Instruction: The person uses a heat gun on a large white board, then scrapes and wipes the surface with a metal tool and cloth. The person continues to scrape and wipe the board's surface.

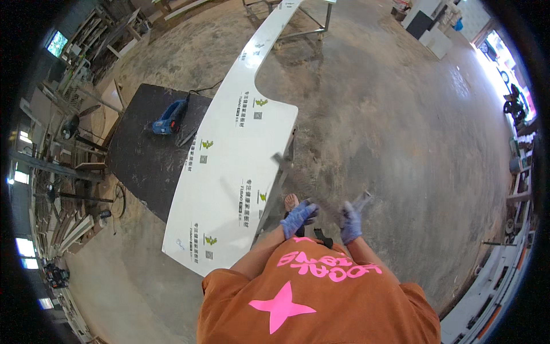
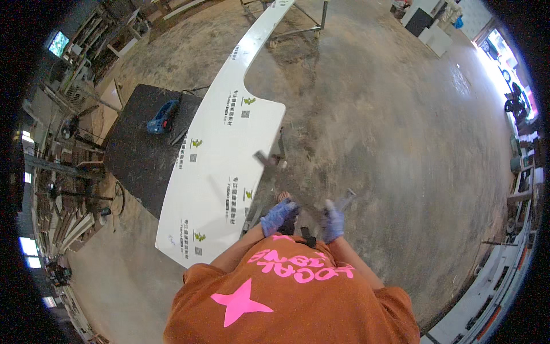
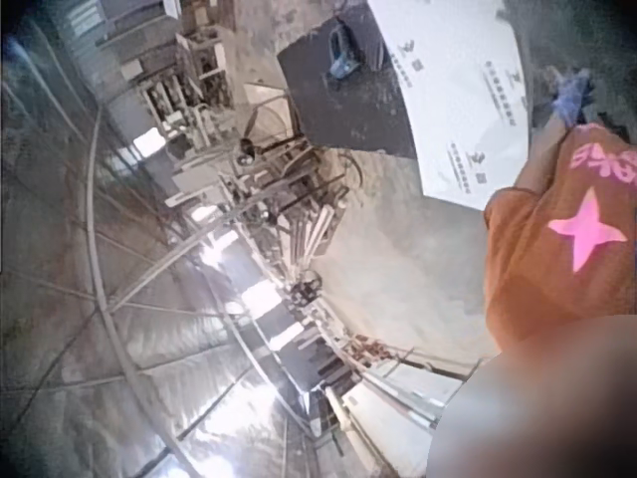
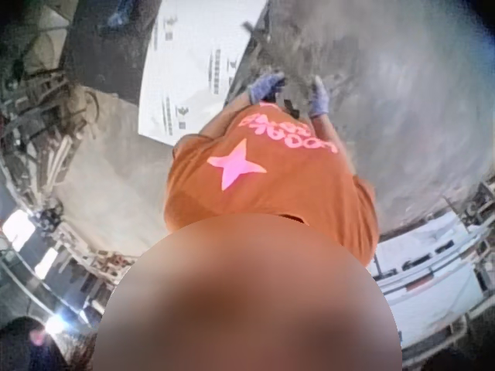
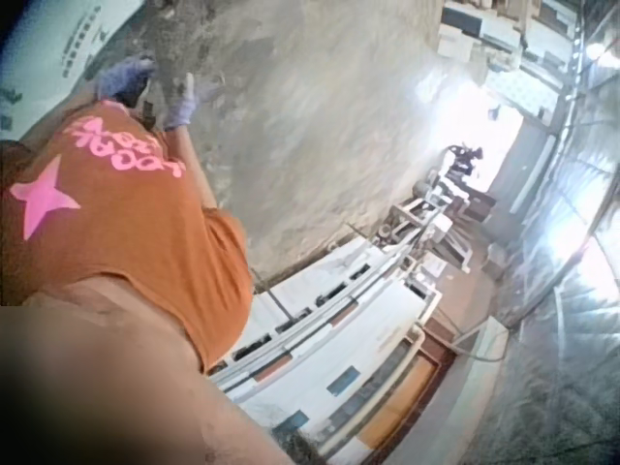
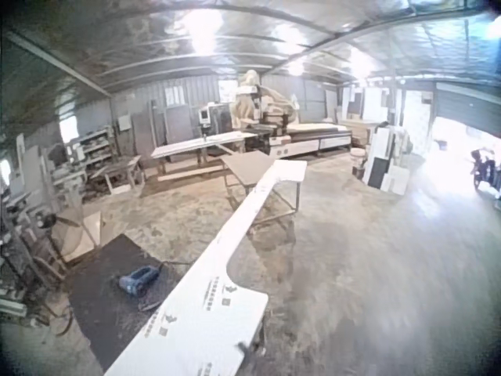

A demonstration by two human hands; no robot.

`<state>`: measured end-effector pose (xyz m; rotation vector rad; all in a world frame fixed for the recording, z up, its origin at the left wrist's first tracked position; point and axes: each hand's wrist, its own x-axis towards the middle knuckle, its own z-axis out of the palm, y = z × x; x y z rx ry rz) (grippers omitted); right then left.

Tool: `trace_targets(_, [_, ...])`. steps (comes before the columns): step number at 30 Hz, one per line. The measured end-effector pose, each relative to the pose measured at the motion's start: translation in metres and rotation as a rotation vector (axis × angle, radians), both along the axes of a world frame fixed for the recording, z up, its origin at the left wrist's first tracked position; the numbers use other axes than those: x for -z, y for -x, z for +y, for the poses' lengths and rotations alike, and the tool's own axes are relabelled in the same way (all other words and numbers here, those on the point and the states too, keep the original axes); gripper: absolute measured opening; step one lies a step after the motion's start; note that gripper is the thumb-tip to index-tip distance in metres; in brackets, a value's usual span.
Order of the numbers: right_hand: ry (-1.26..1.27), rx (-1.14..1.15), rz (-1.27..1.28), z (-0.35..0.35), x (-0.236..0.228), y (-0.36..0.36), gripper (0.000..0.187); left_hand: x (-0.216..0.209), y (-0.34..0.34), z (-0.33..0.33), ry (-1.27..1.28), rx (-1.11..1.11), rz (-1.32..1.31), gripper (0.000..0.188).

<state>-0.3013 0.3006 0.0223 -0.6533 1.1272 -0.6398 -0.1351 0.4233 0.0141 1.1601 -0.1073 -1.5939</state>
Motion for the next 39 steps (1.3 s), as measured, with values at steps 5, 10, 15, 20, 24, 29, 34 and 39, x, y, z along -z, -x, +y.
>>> trace_targets(5, [0.071, -0.598, 0.035, -0.021, -0.038, -0.106, 0.027, -0.015, -0.066, -0.011, 0.186, -0.293, -0.203, 0.026])
trace_targets(10, [0.024, -0.665, 0.03, -0.052, -0.035, -0.145, 0.024, 0.013, -0.181, 0.044, 0.094, -0.949, -0.069, 0.035])
trace_targets(15, [-0.088, -0.634, 0.249, -0.09, -0.015, -0.152, 0.021, 0.071, -0.334, 0.142, -0.013, -1.497, -0.23, 0.025])
trace_targets(20, [-0.009, -0.698, 0.284, -0.122, 0.0, -0.164, 0.014, 0.104, -0.407, 0.198, -0.212, -1.459, -0.048, 0.033])
trace_targets(24, [0.268, -0.793, 0.366, -0.15, 0.01, -0.196, 0.017, 0.103, -0.372, 0.127, -0.646, -0.859, -0.681, 0.041])
trace_targets(29, [0.334, -0.814, 0.384, -0.196, 0.025, -0.249, 0.026, 0.059, -0.307, -0.042, -0.293, -0.319, -1.563, 0.036])
trace_targets(34, [0.434, -0.931, 0.406, -0.244, 0.031, -0.289, 0.037, 0.039, -0.315, -0.18, -0.257, -0.076, -1.771, 0.036])
trace_targets(39, [0.477, -1.135, 0.432, -0.295, 0.039, -0.318, 0.036, 0.064, -0.334, -0.236, -0.215, 0.109, -1.772, 0.03])
